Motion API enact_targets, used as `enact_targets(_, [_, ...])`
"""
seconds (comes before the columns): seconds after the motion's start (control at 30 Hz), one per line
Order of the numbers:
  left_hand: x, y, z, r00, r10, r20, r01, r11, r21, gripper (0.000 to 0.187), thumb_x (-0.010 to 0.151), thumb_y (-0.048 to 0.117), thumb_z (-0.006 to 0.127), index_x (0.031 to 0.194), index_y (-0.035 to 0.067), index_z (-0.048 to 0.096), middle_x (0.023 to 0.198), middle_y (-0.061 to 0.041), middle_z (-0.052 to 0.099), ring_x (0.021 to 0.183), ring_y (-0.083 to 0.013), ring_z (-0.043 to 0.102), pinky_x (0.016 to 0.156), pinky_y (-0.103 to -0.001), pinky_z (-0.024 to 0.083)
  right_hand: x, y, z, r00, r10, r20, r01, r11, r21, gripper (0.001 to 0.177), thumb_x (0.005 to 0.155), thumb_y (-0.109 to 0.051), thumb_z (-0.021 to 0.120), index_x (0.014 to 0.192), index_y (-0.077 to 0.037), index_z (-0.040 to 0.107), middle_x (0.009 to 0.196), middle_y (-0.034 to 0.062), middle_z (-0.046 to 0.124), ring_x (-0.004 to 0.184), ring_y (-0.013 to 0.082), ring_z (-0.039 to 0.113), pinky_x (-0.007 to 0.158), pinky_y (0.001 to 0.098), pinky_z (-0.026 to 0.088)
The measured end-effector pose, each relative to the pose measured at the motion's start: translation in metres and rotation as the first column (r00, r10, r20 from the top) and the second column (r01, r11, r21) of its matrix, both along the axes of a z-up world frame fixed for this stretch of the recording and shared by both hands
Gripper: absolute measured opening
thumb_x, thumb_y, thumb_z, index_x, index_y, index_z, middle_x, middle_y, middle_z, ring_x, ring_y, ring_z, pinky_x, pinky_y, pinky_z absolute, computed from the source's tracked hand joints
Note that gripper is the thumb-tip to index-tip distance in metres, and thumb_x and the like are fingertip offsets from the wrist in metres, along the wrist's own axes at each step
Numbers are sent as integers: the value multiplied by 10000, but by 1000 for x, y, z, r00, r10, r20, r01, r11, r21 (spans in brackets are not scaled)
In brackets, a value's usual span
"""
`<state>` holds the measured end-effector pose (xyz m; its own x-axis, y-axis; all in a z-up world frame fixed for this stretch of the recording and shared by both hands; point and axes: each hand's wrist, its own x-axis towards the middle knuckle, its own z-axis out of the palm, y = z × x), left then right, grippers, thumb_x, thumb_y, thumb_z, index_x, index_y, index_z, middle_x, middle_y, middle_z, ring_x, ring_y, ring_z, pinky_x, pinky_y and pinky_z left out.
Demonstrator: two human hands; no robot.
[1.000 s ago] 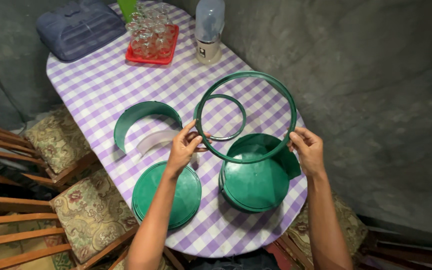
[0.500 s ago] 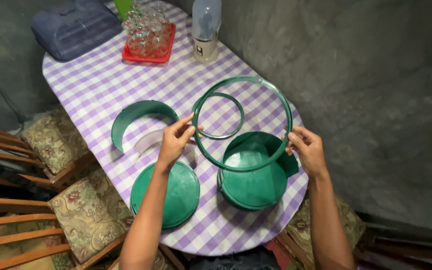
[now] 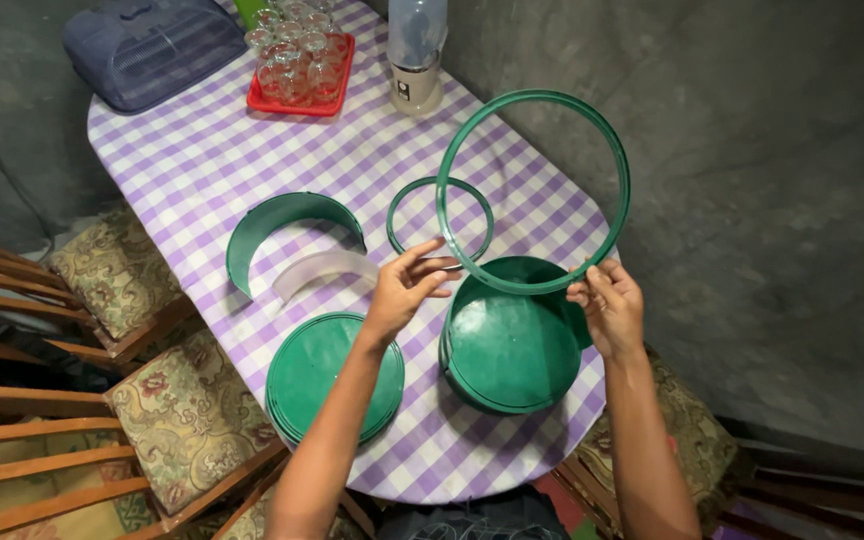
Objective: The person assembles a green plastic container by hand. They place a circular base on the table, fit a curved side panel around it, and then secure a circular rim on top. Finally, they place a flat lid onto the assembled container.
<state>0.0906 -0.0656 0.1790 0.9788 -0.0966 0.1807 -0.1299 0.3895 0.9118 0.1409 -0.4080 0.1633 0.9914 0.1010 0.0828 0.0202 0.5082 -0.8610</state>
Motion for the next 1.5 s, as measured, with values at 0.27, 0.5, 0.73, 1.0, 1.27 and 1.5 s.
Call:
enact_targets(0.27, [11,-31,-12,992,130,8,-130,991,17,427,950,31,702,1344,-67,570,1218,-205,712,1047,-235,730,792,-337,648,-12,-5,-30,998,17,-63,-14,998,58,96,1063,-56,588,1135,0,556,1092,215,717,857,231,752,749,339,623])
enact_targets(0.5, [6,-41,-10,992,111,-54,-114,993,-44,414,955,41,688,1340,-63,573,1167,-199,744,999,-240,754,805,-368,665,-40,-2,-33,994,0,-110,-4,999,-37,158,1018,-53,599,1160,12,585,1099,209,722,885,246,748,752,342,622])
enact_targets(0.73, [5,-33,-4,995,65,-74,-70,996,-55,467,990,86,643,1424,-48,533,1128,-209,754,949,-272,773,796,-404,674,-53,-15,-32,993,-10,-114,-6,990,-138,233,995,-66,605,1213,18,617,1031,192,727,811,223,729,676,328,602])
enact_targets(1.0, [1,-12,-4,994,18,-110,-17,1000,4,454,1014,142,625,1429,-28,554,1098,-167,755,922,-239,764,752,-381,658,-50,-43,-30,992,-101,-77,87,982,-167,261,1075,-121,574,1273,43,621,1026,179,723,759,175,679,615,278,546])
enact_targets(1.27, [15,3,-18,983,64,-174,-59,998,36,430,1027,203,617,1407,2,596,1070,-113,743,858,-169,728,713,-329,614,-51,-46,-21,997,-5,-82,-8,988,-152,299,1045,-96,592,1304,52,624,1009,197,722,706,175,679,593,276,551])
enact_targets(1.5, [9,-2,-37,950,78,-302,-134,977,-167,444,1041,303,548,1365,0,576,1109,-138,740,909,-206,730,787,-370,620,-65,-25,-27,997,23,-76,-32,993,-117,250,1012,-46,609,1246,38,587,1059,244,729,806,242,744,709,338,626])
